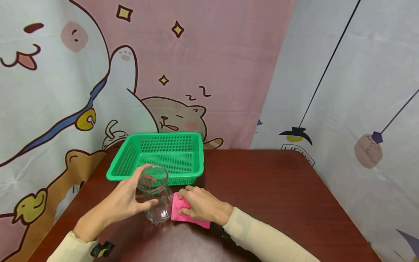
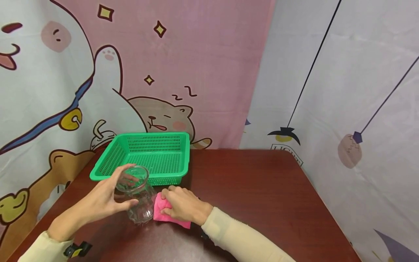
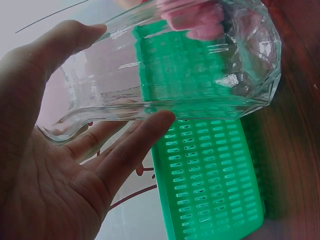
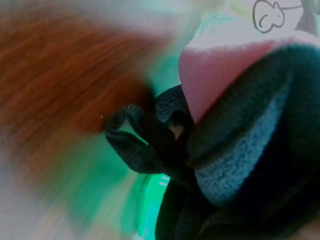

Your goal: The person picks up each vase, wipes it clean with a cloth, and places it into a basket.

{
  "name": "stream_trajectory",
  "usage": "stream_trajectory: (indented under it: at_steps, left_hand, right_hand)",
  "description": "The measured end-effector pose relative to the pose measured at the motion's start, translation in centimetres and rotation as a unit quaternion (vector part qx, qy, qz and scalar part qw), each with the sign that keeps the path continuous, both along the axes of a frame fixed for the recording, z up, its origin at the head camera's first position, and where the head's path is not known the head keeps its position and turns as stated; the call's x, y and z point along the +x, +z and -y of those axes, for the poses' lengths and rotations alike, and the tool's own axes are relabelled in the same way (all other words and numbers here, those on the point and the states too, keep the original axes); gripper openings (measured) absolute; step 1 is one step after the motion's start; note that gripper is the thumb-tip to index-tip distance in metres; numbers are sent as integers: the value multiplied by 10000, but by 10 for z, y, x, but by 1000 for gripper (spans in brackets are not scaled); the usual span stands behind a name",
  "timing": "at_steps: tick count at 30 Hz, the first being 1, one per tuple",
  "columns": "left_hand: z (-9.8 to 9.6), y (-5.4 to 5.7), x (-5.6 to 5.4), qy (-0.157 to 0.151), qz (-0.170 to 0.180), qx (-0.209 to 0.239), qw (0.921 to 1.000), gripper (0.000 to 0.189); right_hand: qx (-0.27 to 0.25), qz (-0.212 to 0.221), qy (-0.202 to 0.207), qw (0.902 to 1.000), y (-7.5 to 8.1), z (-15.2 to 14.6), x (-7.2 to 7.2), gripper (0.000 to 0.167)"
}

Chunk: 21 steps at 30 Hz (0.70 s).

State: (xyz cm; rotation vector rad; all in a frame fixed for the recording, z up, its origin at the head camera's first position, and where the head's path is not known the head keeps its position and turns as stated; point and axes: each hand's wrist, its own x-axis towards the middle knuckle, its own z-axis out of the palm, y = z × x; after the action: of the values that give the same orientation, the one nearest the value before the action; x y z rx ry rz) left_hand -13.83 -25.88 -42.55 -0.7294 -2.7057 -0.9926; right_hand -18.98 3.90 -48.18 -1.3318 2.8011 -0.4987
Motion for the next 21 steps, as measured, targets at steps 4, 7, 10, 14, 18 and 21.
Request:
stream_trajectory:
  at_steps: [4,7,10,14,18,21]
  left_hand:
    - [0,0,0,4,-41,-22,10000,110]
    - [0,0,0,5,-51,-24,10000,110]
    - [0,1,0,-3,-33,-10,10000,111]
    - [0,1,0,-6,2,-5,10000,111]
    - [0,0,0,0,32,-10,10000,111]
    - [0,0,0,2,42,-7,10000,111]
  right_hand:
    - [-91,60,18,9999,0,0,0,39]
    - [-167,57,40,9998,0,0,0,38]
    - [-231,11,55,9997,1,0,-1,38]
    - [-334,-48,98,9994,2,0,-2,37]
    - [-530,-90,142,9985,5,1,-2,38]
    - [-676,-100,130,9976,8,1,-1,40]
